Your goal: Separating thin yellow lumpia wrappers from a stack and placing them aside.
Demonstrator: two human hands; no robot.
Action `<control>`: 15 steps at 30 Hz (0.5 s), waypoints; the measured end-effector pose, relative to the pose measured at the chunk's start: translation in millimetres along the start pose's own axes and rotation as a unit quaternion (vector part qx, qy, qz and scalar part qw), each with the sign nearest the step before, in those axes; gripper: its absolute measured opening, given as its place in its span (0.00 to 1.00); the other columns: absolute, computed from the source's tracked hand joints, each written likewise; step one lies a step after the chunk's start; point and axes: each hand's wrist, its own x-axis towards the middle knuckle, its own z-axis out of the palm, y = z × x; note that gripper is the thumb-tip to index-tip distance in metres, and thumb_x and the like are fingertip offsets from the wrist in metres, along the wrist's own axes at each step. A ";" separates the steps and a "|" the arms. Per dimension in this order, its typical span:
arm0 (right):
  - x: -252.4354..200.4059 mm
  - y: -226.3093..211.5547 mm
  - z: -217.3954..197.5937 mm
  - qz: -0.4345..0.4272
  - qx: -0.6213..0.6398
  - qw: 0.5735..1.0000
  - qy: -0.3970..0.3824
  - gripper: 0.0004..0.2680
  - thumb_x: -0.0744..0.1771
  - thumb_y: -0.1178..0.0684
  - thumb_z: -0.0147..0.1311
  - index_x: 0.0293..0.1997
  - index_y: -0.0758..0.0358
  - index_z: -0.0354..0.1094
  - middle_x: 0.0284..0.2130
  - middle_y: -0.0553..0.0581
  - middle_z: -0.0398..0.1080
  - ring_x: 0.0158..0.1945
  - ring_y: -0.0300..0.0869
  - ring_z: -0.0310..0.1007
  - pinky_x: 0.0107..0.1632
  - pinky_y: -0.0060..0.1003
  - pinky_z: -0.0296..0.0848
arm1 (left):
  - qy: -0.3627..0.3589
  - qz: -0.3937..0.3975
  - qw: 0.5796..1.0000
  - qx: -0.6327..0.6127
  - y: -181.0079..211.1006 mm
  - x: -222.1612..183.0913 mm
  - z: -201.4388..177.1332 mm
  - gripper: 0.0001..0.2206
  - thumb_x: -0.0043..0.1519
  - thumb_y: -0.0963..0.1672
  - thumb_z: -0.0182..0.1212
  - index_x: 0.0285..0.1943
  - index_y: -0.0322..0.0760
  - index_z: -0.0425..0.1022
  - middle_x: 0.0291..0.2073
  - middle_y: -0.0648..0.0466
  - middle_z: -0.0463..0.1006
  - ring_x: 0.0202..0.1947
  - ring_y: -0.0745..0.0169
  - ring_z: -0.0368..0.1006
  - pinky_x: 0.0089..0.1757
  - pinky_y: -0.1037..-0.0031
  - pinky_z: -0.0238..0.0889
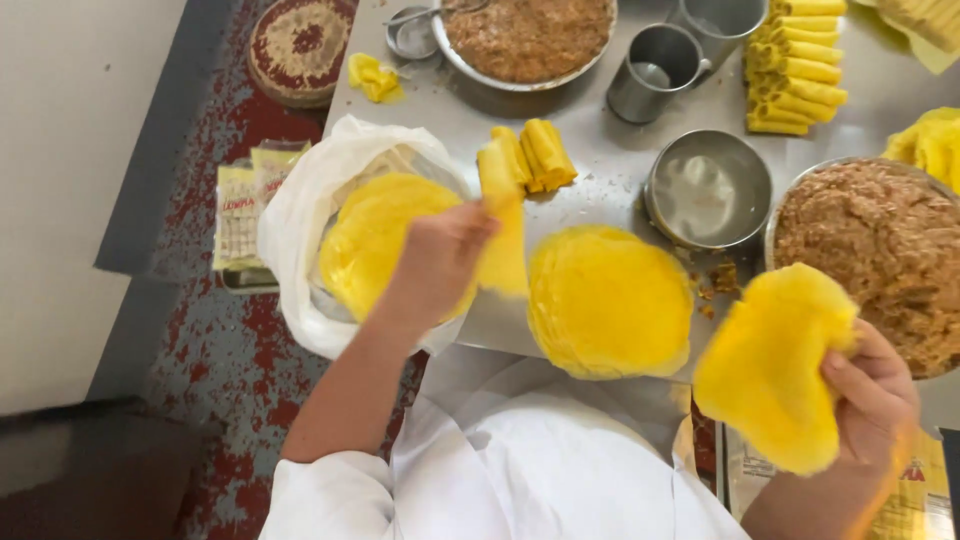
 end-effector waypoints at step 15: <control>-0.9 21.0 139.5 -0.105 -0.250 0.944 -0.188 0.14 0.65 0.64 0.60 0.56 0.61 0.74 0.52 0.57 0.79 0.56 0.45 0.78 0.59 0.38 0.77 | -0.121 -0.106 0.932 -0.324 -16.7 -114.9 142.0 0.18 0.72 0.48 0.50 0.59 0.30 0.78 0.53 0.46 0.83 0.52 0.56 0.81 0.55 0.68 0.74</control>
